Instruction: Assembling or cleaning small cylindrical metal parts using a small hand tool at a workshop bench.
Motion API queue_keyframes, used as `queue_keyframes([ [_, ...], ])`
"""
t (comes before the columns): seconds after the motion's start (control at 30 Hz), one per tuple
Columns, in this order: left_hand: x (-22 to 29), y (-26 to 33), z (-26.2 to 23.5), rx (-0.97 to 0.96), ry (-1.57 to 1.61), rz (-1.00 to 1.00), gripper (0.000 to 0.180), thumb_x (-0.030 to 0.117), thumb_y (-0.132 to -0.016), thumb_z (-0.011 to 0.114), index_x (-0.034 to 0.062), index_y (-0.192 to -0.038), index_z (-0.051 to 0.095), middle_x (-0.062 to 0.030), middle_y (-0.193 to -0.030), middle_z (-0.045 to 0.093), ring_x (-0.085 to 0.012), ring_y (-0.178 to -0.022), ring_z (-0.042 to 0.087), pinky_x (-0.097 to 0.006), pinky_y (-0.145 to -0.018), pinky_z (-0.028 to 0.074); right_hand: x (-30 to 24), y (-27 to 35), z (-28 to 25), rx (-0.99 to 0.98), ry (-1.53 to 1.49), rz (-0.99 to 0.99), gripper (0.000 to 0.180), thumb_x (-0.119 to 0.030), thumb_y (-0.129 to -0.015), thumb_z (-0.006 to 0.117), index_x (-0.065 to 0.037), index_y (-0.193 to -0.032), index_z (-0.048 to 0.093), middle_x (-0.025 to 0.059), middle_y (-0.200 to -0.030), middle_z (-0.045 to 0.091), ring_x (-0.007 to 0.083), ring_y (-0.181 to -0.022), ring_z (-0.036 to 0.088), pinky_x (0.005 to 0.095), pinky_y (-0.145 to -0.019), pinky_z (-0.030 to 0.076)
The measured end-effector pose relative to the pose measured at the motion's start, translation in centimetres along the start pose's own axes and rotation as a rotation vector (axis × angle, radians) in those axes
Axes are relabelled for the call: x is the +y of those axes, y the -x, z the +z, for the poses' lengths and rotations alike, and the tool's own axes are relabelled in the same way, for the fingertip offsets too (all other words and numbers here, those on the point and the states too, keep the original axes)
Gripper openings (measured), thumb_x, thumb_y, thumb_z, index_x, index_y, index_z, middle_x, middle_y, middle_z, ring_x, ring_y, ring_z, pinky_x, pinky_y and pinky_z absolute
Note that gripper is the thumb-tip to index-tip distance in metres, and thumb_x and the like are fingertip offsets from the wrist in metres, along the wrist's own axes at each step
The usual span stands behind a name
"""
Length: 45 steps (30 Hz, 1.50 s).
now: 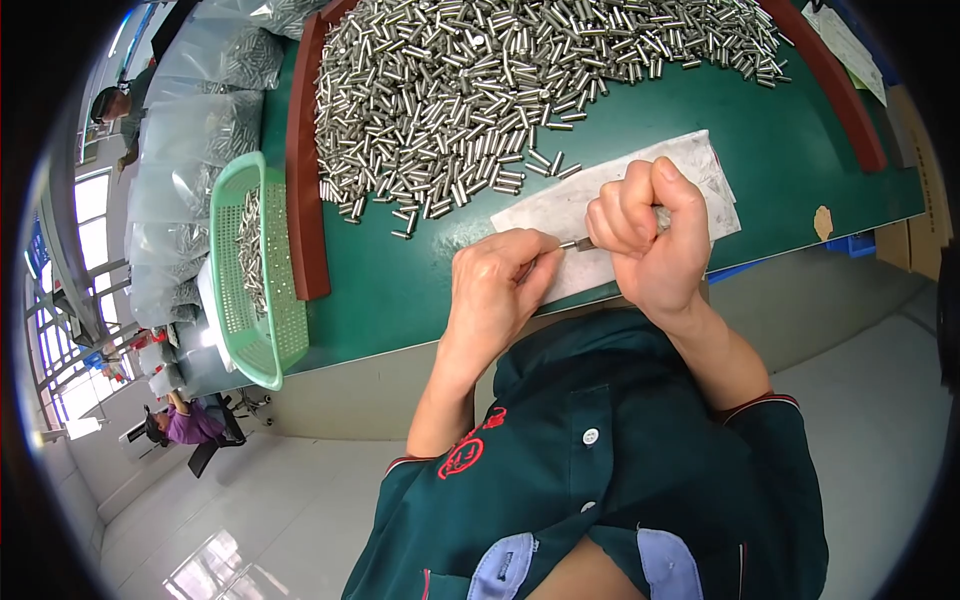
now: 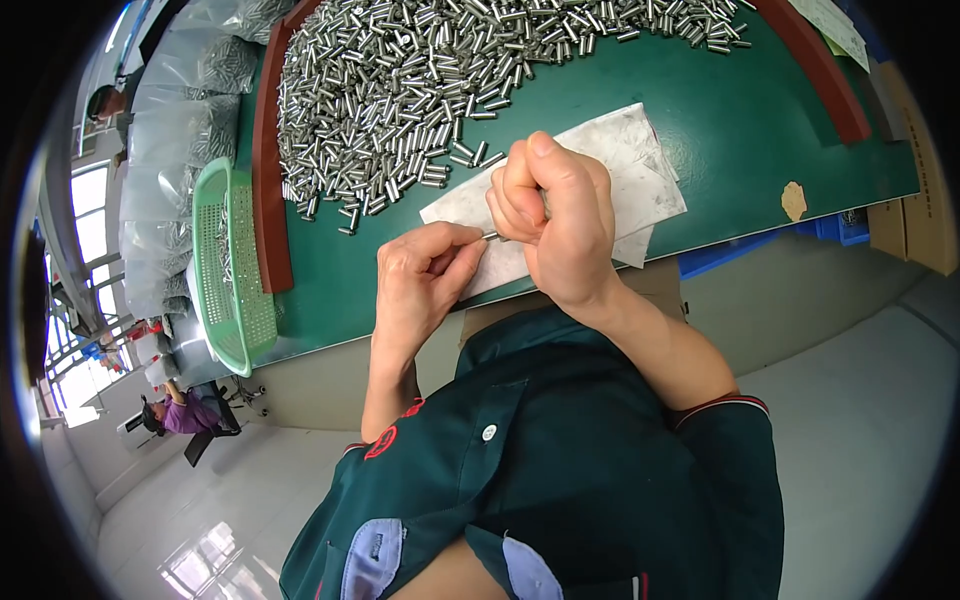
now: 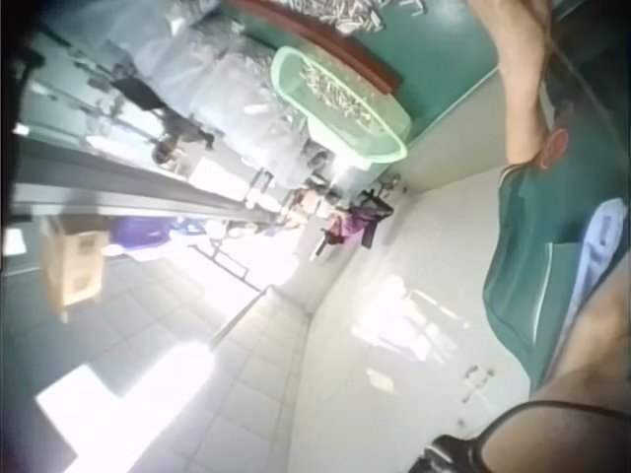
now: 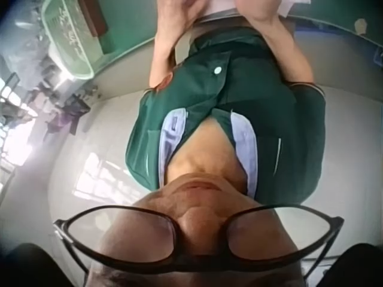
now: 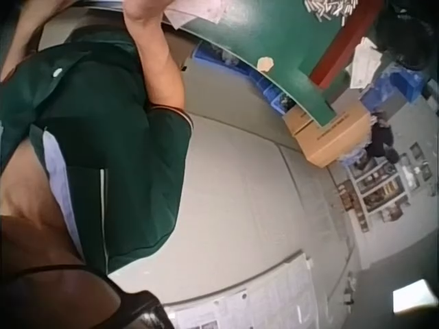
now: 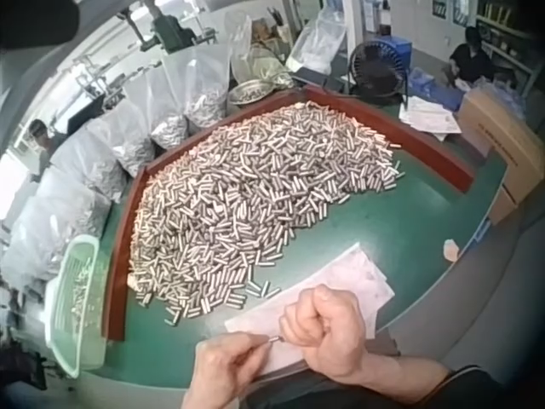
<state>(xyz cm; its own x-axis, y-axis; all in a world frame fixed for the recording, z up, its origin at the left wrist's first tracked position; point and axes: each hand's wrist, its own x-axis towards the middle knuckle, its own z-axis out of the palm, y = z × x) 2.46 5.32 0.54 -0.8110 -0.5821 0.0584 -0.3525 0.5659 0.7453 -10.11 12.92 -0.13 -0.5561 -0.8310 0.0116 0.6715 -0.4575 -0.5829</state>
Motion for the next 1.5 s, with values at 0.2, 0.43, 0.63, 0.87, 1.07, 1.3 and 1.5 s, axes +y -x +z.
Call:
queue_keyframes([
  [0.2, 0.1, 0.0, 0.1, 0.005, -0.009, -0.012, 0.005, 0.001, -0.067, 0.062, 0.0009, -0.069, 0.057, -0.0104, -0.057, 0.052, -0.0244, -0.048, 0.051, -0.031, -0.046, 0.039, -0.2, 0.0, 0.0, -0.03, 0.121, 0.044, 0.039, -0.026, -0.089, 0.025, -0.011, -0.053, 0.027, -0.0029, -0.043, 0.023, 0.0078, -0.041, 0.015, 0.0243, -0.042, 0.017],
  [0.43, -0.4, 0.0, 0.1, -0.02, 0.002, 0.005, 0.005, 0.003, -0.068, 0.061, 0.0014, -0.069, 0.056, -0.0117, -0.056, 0.051, -0.0282, -0.05, 0.051, -0.033, -0.046, 0.039, 0.3, 0.3, 1.2, -0.012, 0.308, -0.033, 0.039, -0.023, -0.089, 0.028, -0.009, -0.053, 0.028, -0.0026, -0.044, 0.023, 0.007, -0.041, 0.017, 0.0239, -0.041, 0.018],
  [0.63, -0.3, 0.0, 0.1, -0.016, -0.034, 0.063, 0.008, 0.004, -0.07, 0.061, 0.0018, -0.069, 0.053, -0.0118, -0.054, 0.048, -0.0297, -0.051, 0.05, -0.035, -0.046, 0.038, 1.0, 0.2, 1.6, -0.028, 0.436, -0.135, 0.039, -0.021, -0.089, 0.03, -0.008, -0.053, 0.029, -0.002, -0.047, 0.024, 0.0066, -0.042, 0.019, 0.0235, -0.041, 0.018],
  [0.87, -0.2, 0.5, -0.8, -0.039, 0.556, -0.259, 0.007, 0.002, -0.074, 0.059, 0.0024, -0.074, 0.052, 0.0001, -0.069, 0.051, -0.0073, -0.055, 0.043, -0.024, -0.047, 0.034, 0.6, 0.5, 0.8, -0.016, 0.297, -0.092, 0.036, -0.016, -0.088, 0.03, -0.007, -0.052, 0.028, -0.0015, -0.047, 0.026, 0.006, -0.043, 0.022, 0.0232, -0.041, 0.019],
  [1.07, -2.4, 0.5, -1.6, -0.084, 1.454, -0.401, 0.008, 0.004, -0.079, 0.056, 0.0018, -0.086, 0.053, -0.0046, -0.076, 0.052, -0.0075, -0.059, 0.04, -0.022, -0.053, 0.034, 0.6, 0.6, 1.0, -0.046, 0.301, -0.091, 0.038, -0.018, -0.089, 0.029, -0.008, -0.053, 0.028, -0.0018, -0.046, 0.025, 0.0062, -0.042, 0.018, 0.0232, -0.04, 0.017],
  [1.3, -2.7, 0.3, -1.8, -0.078, 1.466, -0.471, 0.018, 0.007, -0.084, 0.048, -0.0014, -0.098, 0.054, -0.0065, -0.076, 0.054, -0.0072, -0.058, 0.039, -0.022, -0.053, 0.034, 0.6, 0.5, 1.2, -0.055, 0.35, -0.105, 0.039, -0.021, -0.09, 0.028, -0.009, -0.053, 0.028, -0.0022, -0.045, 0.023, 0.0062, -0.041, 0.016, 0.0234, -0.04, 0.016],
  [1.5, -2.5, 0.5, -1.9, -0.061, 1.431, -0.475, 0.021, 0.008, -0.084, 0.047, -0.0021, -0.1, 0.054, -0.0079, -0.076, 0.055, -0.0076, -0.057, 0.041, -0.022, -0.054, 0.035, 0.6, 0.5, 1.5, -0.061, 0.363, -0.101, 0.039, -0.021, -0.09, 0.028, -0.009, -0.053, 0.028, -0.0025, -0.045, 0.022, 0.0061, -0.041, 0.015, 0.0235, -0.04, 0.016],
])
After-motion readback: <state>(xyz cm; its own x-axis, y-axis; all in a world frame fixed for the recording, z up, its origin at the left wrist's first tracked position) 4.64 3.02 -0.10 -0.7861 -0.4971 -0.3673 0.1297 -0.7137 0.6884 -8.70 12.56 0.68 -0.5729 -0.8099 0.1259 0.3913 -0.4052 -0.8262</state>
